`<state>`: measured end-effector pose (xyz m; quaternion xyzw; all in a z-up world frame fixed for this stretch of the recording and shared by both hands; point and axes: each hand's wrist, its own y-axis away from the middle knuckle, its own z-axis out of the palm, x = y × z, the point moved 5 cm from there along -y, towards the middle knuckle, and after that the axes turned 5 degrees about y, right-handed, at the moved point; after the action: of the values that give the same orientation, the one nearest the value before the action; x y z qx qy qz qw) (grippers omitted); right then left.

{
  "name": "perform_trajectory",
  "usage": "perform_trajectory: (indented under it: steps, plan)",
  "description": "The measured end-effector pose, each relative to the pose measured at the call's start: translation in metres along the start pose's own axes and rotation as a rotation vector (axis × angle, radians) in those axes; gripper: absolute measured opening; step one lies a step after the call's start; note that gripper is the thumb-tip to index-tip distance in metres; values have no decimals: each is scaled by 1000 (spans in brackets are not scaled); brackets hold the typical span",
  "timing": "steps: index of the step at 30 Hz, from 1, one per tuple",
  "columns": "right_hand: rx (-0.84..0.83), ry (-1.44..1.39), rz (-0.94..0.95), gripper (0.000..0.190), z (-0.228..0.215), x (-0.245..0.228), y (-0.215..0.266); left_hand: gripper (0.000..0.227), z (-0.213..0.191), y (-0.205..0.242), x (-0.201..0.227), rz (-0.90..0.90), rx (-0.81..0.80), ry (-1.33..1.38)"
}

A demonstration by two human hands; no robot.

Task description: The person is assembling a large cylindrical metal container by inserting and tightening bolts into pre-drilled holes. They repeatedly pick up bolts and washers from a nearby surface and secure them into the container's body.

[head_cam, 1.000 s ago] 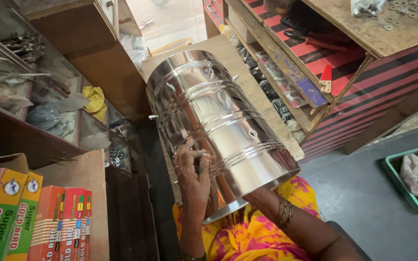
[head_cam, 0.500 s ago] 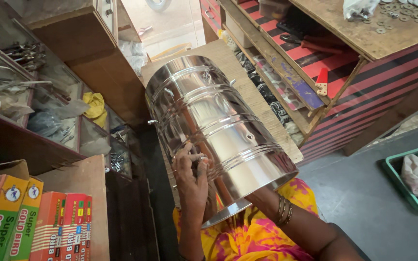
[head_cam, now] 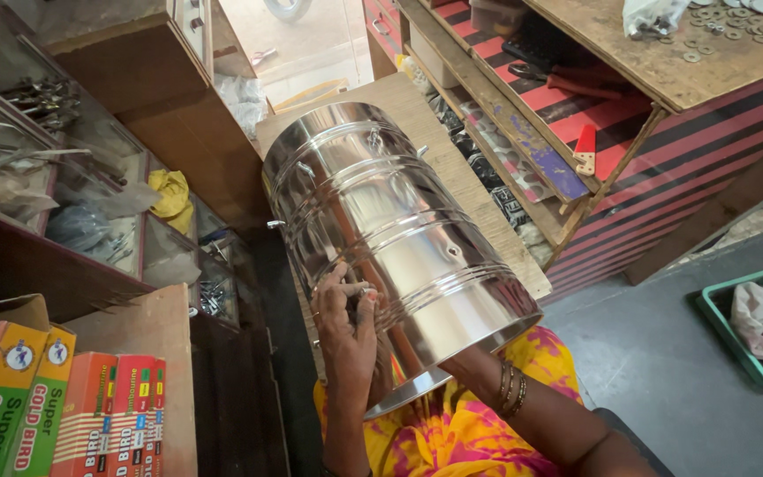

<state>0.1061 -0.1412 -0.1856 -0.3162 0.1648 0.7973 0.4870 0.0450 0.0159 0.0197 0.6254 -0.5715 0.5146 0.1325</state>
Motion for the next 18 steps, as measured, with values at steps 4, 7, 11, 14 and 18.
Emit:
perform_trajectory:
  steps: [4, 7, 11, 14, 18]
  plan:
    - [-42, 271, 29, 46, 6, -5, 8, 17, -4, 0, 7, 17, 8, 21]
    - [-36, 276, 53, 46, -4, 1, 11, 19, -6, 2, 11, 11, 23, 55]
    - [-248, -288, 37, 37, -16, 14, -1, 16, -7, 0, 13, 43, 34, 41]
    - [-99, -118, 25, 41, -17, 15, 1, 14, -7, -1, 10, 34, 16, 41]
    - [11, 358, 15, 46, 13, -9, 12, 18, -5, 1, 9, 28, 47, 47]
